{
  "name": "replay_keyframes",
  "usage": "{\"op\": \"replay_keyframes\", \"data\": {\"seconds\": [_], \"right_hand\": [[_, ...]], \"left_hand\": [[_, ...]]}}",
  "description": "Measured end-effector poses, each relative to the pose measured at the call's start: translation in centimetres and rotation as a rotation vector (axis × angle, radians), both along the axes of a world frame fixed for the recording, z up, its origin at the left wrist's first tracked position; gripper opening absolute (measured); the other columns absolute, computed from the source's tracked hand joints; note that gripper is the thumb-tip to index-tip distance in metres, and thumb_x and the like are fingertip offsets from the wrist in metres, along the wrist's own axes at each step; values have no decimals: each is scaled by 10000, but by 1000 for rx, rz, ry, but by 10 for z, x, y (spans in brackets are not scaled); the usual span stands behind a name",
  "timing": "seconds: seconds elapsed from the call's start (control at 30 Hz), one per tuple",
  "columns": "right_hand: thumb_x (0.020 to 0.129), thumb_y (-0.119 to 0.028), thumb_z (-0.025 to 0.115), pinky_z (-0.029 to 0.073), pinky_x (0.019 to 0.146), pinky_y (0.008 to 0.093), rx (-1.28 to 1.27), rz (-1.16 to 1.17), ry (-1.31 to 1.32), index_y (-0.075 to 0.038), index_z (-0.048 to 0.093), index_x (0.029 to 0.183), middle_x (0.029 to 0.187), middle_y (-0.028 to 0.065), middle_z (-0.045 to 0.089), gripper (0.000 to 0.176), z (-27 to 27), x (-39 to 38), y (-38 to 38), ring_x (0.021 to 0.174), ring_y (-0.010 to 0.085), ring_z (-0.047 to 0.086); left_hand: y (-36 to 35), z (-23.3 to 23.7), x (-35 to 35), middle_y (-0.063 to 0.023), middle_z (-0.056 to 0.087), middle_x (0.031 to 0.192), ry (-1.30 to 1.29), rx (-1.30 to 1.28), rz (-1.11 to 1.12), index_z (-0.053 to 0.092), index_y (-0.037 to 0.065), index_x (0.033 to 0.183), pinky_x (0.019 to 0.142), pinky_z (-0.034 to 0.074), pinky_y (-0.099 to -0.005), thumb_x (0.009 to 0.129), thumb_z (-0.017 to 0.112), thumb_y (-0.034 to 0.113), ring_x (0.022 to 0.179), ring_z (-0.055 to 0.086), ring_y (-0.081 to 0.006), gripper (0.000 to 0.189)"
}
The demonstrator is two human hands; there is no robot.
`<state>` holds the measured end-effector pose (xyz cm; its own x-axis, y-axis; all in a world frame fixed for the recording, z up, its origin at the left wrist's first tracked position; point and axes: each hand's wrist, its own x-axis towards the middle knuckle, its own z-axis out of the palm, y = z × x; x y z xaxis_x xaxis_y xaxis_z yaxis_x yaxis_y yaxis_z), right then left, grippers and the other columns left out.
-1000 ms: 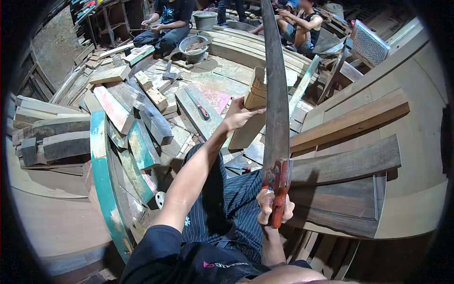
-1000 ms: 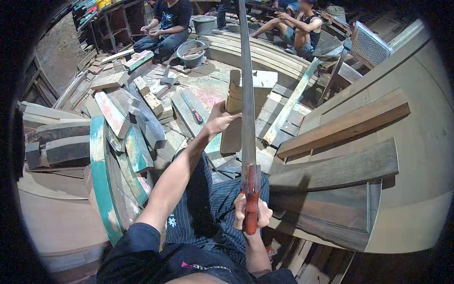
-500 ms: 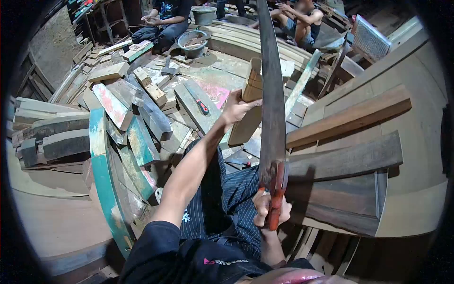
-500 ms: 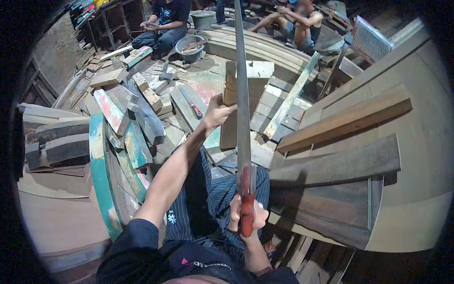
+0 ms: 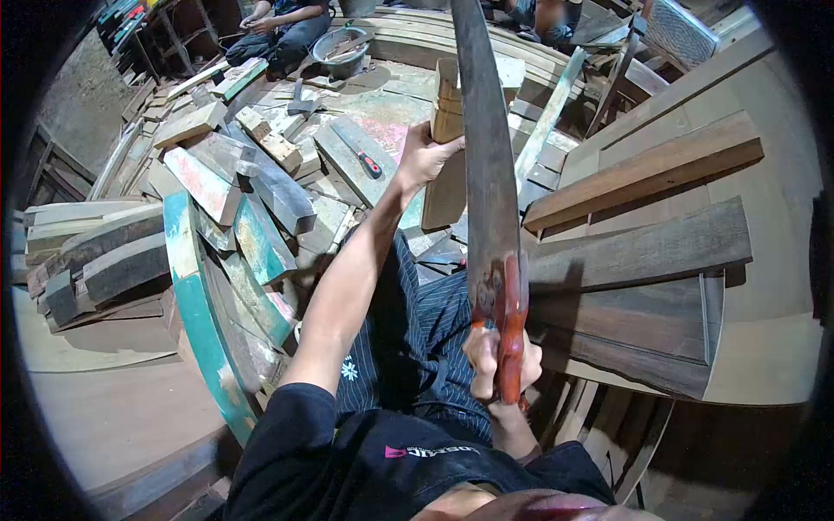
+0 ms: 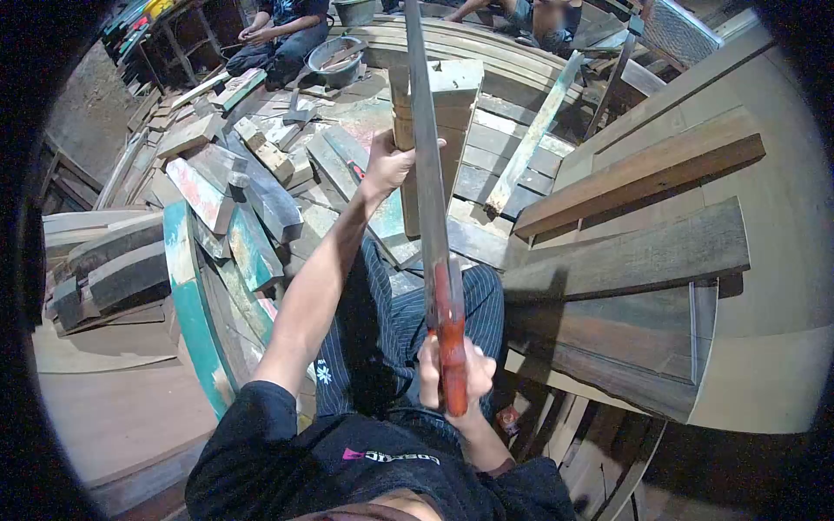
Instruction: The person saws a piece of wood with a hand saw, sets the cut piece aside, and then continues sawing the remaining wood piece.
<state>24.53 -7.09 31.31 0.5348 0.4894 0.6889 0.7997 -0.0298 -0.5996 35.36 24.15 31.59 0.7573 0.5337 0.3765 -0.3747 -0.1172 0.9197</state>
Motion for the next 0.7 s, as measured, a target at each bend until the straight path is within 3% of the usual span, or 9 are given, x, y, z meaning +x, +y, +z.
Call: {"op": "replay_keyframes", "data": {"seconds": [0.07, 0.13, 0.17, 0.3, 0.33, 0.43, 0.53, 0.7], "right_hand": [[747, 25, 651, 411, 423, 268, 49, 86, 32, -73, 576, 931, 760, 105, 619, 222, -2, -1, -7, 496, 167, 546], [740, 27, 648, 403, 416, 261, 35, 123, 120, -72, 567, 940, 757, 98, 617, 238, 0, -5, -13, 496, 163, 541], [735, 31, 648, 397, 415, 265, -22, 87, -25, -75, 569, 952, 757, 93, 614, 255, 7, -2, -13, 501, 161, 542], [723, 55, 644, 373, 408, 275, -67, -130, -627, -95, 573, 999, 769, 82, 609, 323, 41, 7, -3, 517, 157, 544], [719, 76, 638, 365, 404, 266, -54, -64, -494, -91, 567, 1010, 772, 85, 605, 343, 43, 6, -3, 518, 161, 539], [707, 114, 633, 351, 401, 253, -27, 60, -144, -80, 562, 1032, 788, 96, 601, 385, 47, 4, -8, 535, 173, 541], [700, 97, 655, 369, 427, 277, -37, 55, 84, -74, 585, 1040, 804, 107, 612, 388, 53, 4, -8, 574, 189, 572], [740, 11, 654, 390, 461, 304, 93, 6, 304, -53, 627, 943, 794, 111, 623, 215, 73, 3, 5, 581, 209, 593]], "left_hand": [[-3, 6, -4, -67, 714, 941, 18, 35, 35, 682, -29, 1026, 745, 527, -277, 812, 748, 56, 840, 651, -101, 240], [-5, 7, -2, 0, 667, 797, -28, 39, 59, 697, 13, 904, 633, 476, -244, 800, 788, 130, 706, 585, -60, 182], [-7, 7, 0, 33, 644, 725, -50, 41, 69, 704, 34, 843, 576, 450, -227, 794, 808, 167, 639, 551, -39, 176], [-5, 9, 0, 15, 675, 762, -89, 7, 29, 711, 27, 880, 594, 472, -221, 792, 808, 170, 673, 585, -42, 194], [-1, 8, -4, -78, 715, 929, 68, 34, 47, 683, -34, 1020, 745, 538, -292, 808, 779, 113, 825, 658, -121, 275], [-3, -4, -1, -87, 707, 966, -52, 25, 16, 666, -35, 1053, 769, 530, -293, 798, 790, 113, 861, 649, -120, 320], [-3, -16, -1, -92, 692, 1004, -115, 111, -52, 632, -52, 1081, 796, 515, -290, 768, 756, 0, 905, 630, -118, 341], [-8, -11, 1, -91, 672, 1044, -167, 87, -98, 611, -67, 1104, 879, 492, -305, 780, 660, -101, 970, 624, -139, 329]]}}
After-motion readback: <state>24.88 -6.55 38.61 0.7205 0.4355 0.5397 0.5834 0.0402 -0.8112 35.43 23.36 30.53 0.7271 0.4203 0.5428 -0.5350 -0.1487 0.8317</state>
